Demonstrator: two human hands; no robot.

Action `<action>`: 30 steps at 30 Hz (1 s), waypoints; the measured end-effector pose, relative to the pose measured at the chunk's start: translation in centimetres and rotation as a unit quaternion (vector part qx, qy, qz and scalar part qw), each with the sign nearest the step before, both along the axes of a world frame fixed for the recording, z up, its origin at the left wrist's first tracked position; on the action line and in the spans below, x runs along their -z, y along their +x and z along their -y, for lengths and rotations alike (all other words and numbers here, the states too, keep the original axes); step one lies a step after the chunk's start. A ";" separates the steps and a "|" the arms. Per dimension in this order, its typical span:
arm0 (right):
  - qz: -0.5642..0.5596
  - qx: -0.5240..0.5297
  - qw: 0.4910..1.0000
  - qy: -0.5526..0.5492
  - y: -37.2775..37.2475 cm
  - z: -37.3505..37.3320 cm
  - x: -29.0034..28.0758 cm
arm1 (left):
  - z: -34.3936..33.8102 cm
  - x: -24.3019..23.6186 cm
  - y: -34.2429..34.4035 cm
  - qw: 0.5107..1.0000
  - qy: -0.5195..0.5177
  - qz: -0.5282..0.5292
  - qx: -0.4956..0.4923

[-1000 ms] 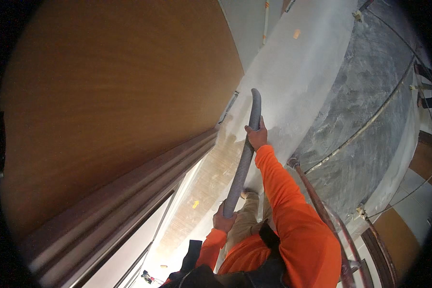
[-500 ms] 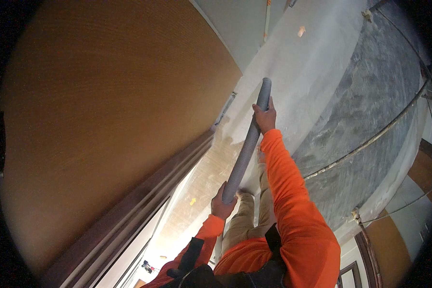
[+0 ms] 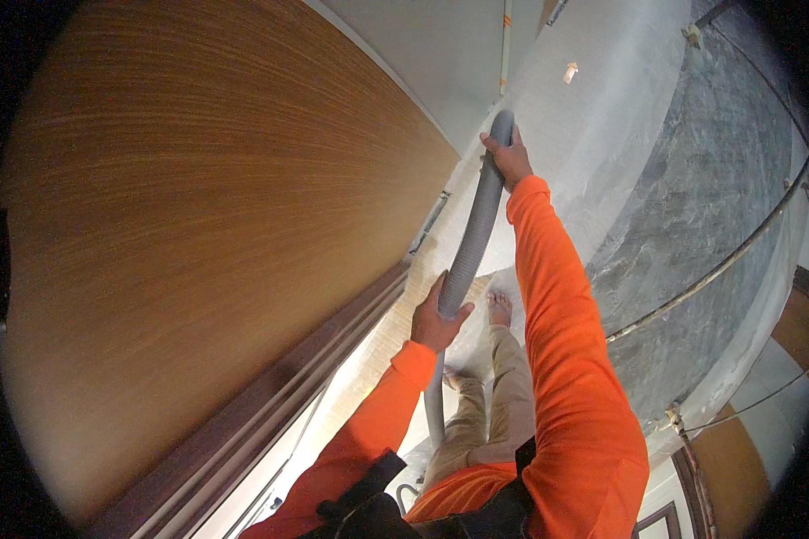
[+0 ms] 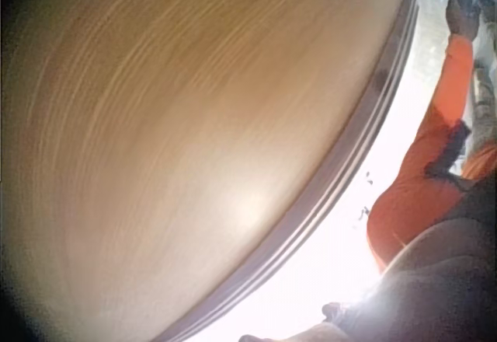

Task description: The person uses a vacuum hose to clean dust and debris from a wall and floor surface while standing on a high platform.

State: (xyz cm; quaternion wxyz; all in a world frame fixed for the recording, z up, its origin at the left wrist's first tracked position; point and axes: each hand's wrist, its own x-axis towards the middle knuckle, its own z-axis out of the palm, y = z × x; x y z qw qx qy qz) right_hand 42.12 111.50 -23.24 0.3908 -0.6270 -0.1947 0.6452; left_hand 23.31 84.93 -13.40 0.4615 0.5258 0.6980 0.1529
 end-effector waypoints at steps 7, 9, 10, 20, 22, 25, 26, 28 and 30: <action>-0.066 -0.010 0.997 -0.046 1.7 0.0 0.7 | -2.6 -1.7 -0.1 0.998 -0.053 -0.001 0.034; -0.055 -0.050 0.995 -0.059 0.0 1.7 0.8 | -0.8 -2.9 -0.6 0.997 -0.058 -0.019 0.054; -0.062 -0.053 0.994 -0.071 -1.2 2.6 0.9 | 0.4 -3.5 -1.0 0.997 -0.056 -0.024 0.048; -0.132 -0.124 0.971 -0.159 -11.3 20.3 3.0 | 15.8 -10.8 -6.5 0.988 -0.143 -0.055 0.009; -0.115 -0.135 0.975 -0.135 -12.4 23.3 3.6 | 18.9 -11.6 -7.5 0.990 -0.134 -0.052 0.008; -0.143 -0.094 0.969 -0.177 -15.0 27.0 1.6 | 23.0 -12.5 -9.0 0.991 -0.119 -0.059 -0.012; -0.132 -0.082 0.974 -0.163 -15.5 27.7 1.0 | 24.2 -12.6 -9.4 0.991 -0.121 -0.059 -0.024; -0.101 -0.053 0.984 -0.134 -15.4 28.9 1.5 | 25.5 -12.0 -10.0 0.993 -0.103 -0.055 -0.029; -0.062 -0.008 0.994 -0.091 -13.5 28.8 2.2 | 25.7 -10.6 -10.3 0.996 -0.067 -0.055 -0.019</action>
